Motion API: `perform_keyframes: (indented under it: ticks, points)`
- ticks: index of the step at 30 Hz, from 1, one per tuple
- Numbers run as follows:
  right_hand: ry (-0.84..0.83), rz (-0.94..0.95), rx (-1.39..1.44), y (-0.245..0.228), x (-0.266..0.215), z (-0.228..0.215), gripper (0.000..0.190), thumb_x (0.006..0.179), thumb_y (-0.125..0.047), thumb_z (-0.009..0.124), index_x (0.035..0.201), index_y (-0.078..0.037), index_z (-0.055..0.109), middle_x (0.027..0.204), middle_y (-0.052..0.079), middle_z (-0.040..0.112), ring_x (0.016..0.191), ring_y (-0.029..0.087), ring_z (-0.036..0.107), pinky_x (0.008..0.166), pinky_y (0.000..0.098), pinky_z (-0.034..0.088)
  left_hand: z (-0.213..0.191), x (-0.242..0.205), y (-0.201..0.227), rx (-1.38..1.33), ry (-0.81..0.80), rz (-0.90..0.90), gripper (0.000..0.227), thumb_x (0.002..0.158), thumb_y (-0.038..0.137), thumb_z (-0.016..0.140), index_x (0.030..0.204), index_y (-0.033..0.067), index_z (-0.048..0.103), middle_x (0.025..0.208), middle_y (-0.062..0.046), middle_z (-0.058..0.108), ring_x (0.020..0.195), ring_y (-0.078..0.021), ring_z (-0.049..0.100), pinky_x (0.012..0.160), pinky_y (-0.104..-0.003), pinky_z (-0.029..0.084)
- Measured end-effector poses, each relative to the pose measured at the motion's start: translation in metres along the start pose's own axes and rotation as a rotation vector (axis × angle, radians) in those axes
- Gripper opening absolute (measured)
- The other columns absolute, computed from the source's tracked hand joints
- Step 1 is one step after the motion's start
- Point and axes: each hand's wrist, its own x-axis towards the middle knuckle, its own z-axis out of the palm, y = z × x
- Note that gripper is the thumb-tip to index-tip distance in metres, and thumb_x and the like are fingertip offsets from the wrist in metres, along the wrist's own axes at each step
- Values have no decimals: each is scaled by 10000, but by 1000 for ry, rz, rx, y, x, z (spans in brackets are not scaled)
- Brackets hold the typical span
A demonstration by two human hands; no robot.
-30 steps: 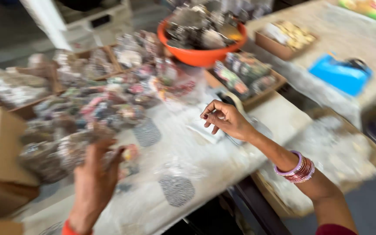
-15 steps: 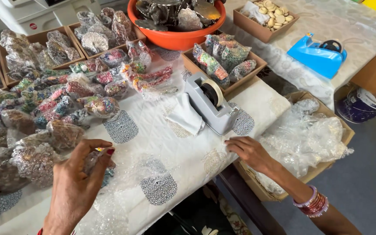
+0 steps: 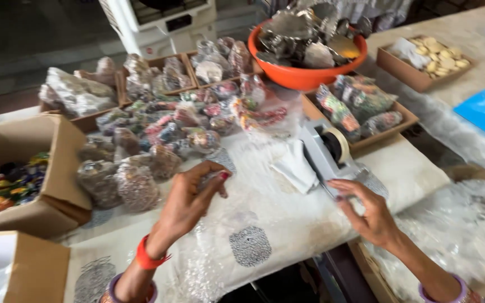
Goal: Wrap small decorative items in bubble wrap and secure with tape.
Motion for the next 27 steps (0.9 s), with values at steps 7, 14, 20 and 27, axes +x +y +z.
perform_keyframes:
  ticks: [7, 14, 20, 27]
  points:
    - [-224, -380, 96, -130, 120, 46, 930, 809, -327, 845, 1537, -22, 353, 1529, 276, 476, 1425, 420, 432, 1173, 480, 316, -11, 3, 4, 14, 83, 137, 230, 1020, 226, 599, 1123, 48, 700, 704, -49, 737, 406, -82, 529, 386, -261, 427]
    - [-607, 74, 343, -68, 202, 65, 329, 848, -269, 822, 1082, -48, 758, 1016, 79, 787, 969, 170, 744, 908, 316, 602, -75, 10, -47, 117, 555, 206, 196, 1023, 186, 551, 1075, 32, 660, 653, -35, 617, 470, -70, 484, 414, -291, 393]
    - [-349, 112, 864, -88, 224, 66, 304, 892, -150, 749, 1146, -18, 648, 1071, 88, 739, 944, 141, 729, 833, 307, 621, -90, 9, -70, 121, 637, 192, 230, 1046, 247, 584, 984, 41, 664, 633, 28, 555, 540, -49, 393, 474, -281, 306]
    - [133, -78, 362, -105, 243, 78, 352, 1046, -190, 614, 1333, 13, 601, 1056, 110, 676, 713, 111, 534, 538, 276, 450, -101, -5, -63, 32, 644, 112, 289, 917, 311, 749, 952, 39, 658, 592, 34, 431, 506, -42, 350, 442, -261, 285]
